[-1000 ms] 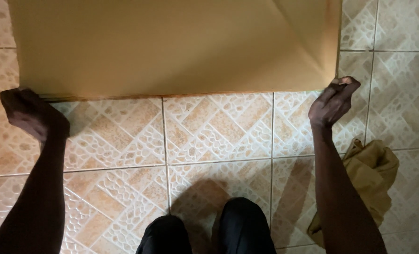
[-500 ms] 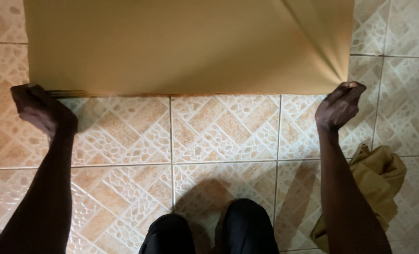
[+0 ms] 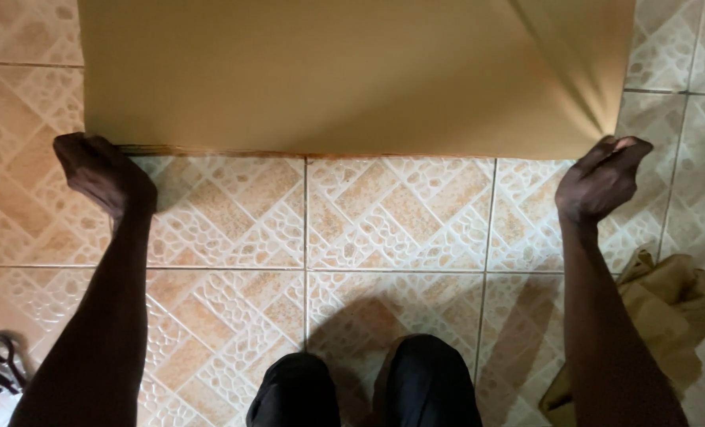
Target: Smoothing, aligning, and folding large sheets of tan fabric on a tiled floor to organize them.
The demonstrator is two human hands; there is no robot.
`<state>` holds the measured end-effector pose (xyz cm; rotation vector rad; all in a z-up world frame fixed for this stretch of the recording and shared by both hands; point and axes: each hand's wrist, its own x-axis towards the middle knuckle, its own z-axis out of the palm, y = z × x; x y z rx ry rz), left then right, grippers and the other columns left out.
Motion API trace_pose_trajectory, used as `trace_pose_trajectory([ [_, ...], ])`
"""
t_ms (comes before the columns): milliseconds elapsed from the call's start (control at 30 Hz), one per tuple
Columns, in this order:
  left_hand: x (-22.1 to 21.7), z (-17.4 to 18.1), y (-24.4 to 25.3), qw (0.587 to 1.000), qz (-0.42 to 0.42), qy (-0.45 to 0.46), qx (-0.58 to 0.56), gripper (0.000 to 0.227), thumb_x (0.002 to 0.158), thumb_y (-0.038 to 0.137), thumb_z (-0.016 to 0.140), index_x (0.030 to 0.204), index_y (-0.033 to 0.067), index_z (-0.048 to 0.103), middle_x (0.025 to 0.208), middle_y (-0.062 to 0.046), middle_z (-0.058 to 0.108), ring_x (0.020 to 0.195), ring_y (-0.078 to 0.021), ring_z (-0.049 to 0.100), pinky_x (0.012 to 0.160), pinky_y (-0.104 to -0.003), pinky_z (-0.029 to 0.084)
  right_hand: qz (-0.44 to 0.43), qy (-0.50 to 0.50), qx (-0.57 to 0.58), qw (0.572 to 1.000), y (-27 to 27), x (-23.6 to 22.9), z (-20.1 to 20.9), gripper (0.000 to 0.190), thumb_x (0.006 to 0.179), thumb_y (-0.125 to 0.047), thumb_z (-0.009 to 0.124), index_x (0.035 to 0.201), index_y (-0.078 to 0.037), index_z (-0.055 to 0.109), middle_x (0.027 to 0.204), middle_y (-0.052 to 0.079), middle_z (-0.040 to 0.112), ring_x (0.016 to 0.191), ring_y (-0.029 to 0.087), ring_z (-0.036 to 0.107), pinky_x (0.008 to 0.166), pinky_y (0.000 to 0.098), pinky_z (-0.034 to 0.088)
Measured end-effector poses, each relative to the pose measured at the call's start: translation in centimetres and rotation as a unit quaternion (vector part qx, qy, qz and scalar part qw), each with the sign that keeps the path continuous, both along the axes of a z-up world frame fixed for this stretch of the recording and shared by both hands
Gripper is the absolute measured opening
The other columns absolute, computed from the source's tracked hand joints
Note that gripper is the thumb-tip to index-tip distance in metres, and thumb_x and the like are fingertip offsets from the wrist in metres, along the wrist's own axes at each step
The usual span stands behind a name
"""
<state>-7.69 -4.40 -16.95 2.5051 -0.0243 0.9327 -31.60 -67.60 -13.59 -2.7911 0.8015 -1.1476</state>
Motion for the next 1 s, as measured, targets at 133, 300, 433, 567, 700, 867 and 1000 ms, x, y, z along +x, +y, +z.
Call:
trace_pose_trajectory([
  [133, -0.4, 1.3, -1.0, 1.000, -0.028, -0.001, 0.014, 0.008, 0.099, -0.002, 0.047, 0.091, -0.0041, 0.045, 0.090, -0.022, 0.050, 0.080, -0.0408, 0.049, 0.071, -0.051, 0.039, -0.009, 0.007, 0.004, 1.000, 0.0, 0.0, 0.1, 0.023, 0.120, -0.022, 0.044, 0.104, -0.004, 0.045, 0.079, 0.016, 0.057, 0.060, 0.041, 0.063, 0.049, 0.0466, 0.044],
  [300, 0.1, -0.1, -0.5, 0.998, -0.027, -0.034, 0.041, 0.014, 0.093, -0.013, 0.043, 0.082, -0.0057, 0.038, 0.085, -0.024, 0.046, 0.078, -0.0409, 0.045, 0.070, -0.051, 0.036, -0.016, 0.010, 0.000, 1.000, 0.1, 0.0, 0.5, 0.018, 0.117, -0.018, 0.048, 0.105, -0.005, 0.046, 0.082, 0.018, 0.062, 0.062, 0.047, 0.064, 0.050, 0.0504, 0.044],
  [433, 0.0, -0.4, -0.2, 0.999, -0.010, -0.025, 0.047, 0.014, 0.096, -0.010, 0.045, 0.083, -0.0053, 0.042, 0.087, -0.022, 0.049, 0.079, -0.0399, 0.048, 0.070, -0.050, 0.039, -0.019, 0.015, 0.007, 1.000, -0.1, -0.1, 0.1, 0.021, 0.119, -0.022, 0.045, 0.105, -0.007, 0.044, 0.076, 0.013, 0.058, 0.058, 0.040, 0.064, 0.048, 0.0454, 0.045],
  [567, 0.0, -0.4, -0.2, 0.998, -0.021, -0.028, 0.057, 0.019, 0.094, -0.012, 0.047, 0.079, -0.0057, 0.038, 0.085, -0.023, 0.047, 0.079, -0.0411, 0.046, 0.069, -0.052, 0.037, -0.025, 0.019, 0.000, 0.999, 0.2, 0.1, 0.6, 0.020, 0.118, -0.021, 0.046, 0.105, -0.006, 0.045, 0.079, 0.016, 0.060, 0.060, 0.045, 0.064, 0.048, 0.0487, 0.044],
  [700, 0.6, -1.2, 0.2, 0.997, 0.020, -0.011, 0.070, 0.014, 0.085, -0.013, 0.051, 0.078, -0.0057, 0.041, 0.083, -0.023, 0.049, 0.079, -0.0423, 0.048, 0.070, -0.053, 0.037, -0.018, 0.014, -0.003, 1.000, 0.2, 0.1, 0.4, 0.019, 0.118, -0.019, 0.047, 0.104, -0.006, 0.045, 0.079, 0.016, 0.058, 0.061, 0.045, 0.062, 0.049, 0.0486, 0.043],
  [867, 2.5, -6.3, 2.3, 0.798, -0.093, -0.062, -0.593, 0.030, 0.108, 0.005, 0.041, 0.084, 0.0196, 0.030, 0.076, 0.003, 0.026, 0.067, -0.0135, 0.028, 0.060, -0.035, 0.027, 0.009, -0.049, 0.056, 0.997, 0.6, 0.2, 1.5, 0.013, 0.112, -0.011, 0.053, 0.102, -0.005, 0.047, 0.078, 0.018, 0.057, 0.069, 0.047, 0.060, 0.061, 0.0510, 0.043],
  [1000, -0.6, 5.8, -5.8, 0.996, 0.074, -0.029, -0.035, 0.010, 0.100, -0.007, 0.060, 0.103, 0.0023, 0.057, 0.105, -0.024, 0.057, 0.115, -0.0540, 0.053, 0.112, -0.066, 0.020, 0.039, -0.195, 0.044, 0.979, 0.0, 2.5, 1.3, 0.040, 0.117, -0.034, 0.048, 0.095, -0.001, 0.044, 0.092, 0.015, 0.043, 0.074, 0.032, 0.044, 0.070, 0.0448, 0.040],
])
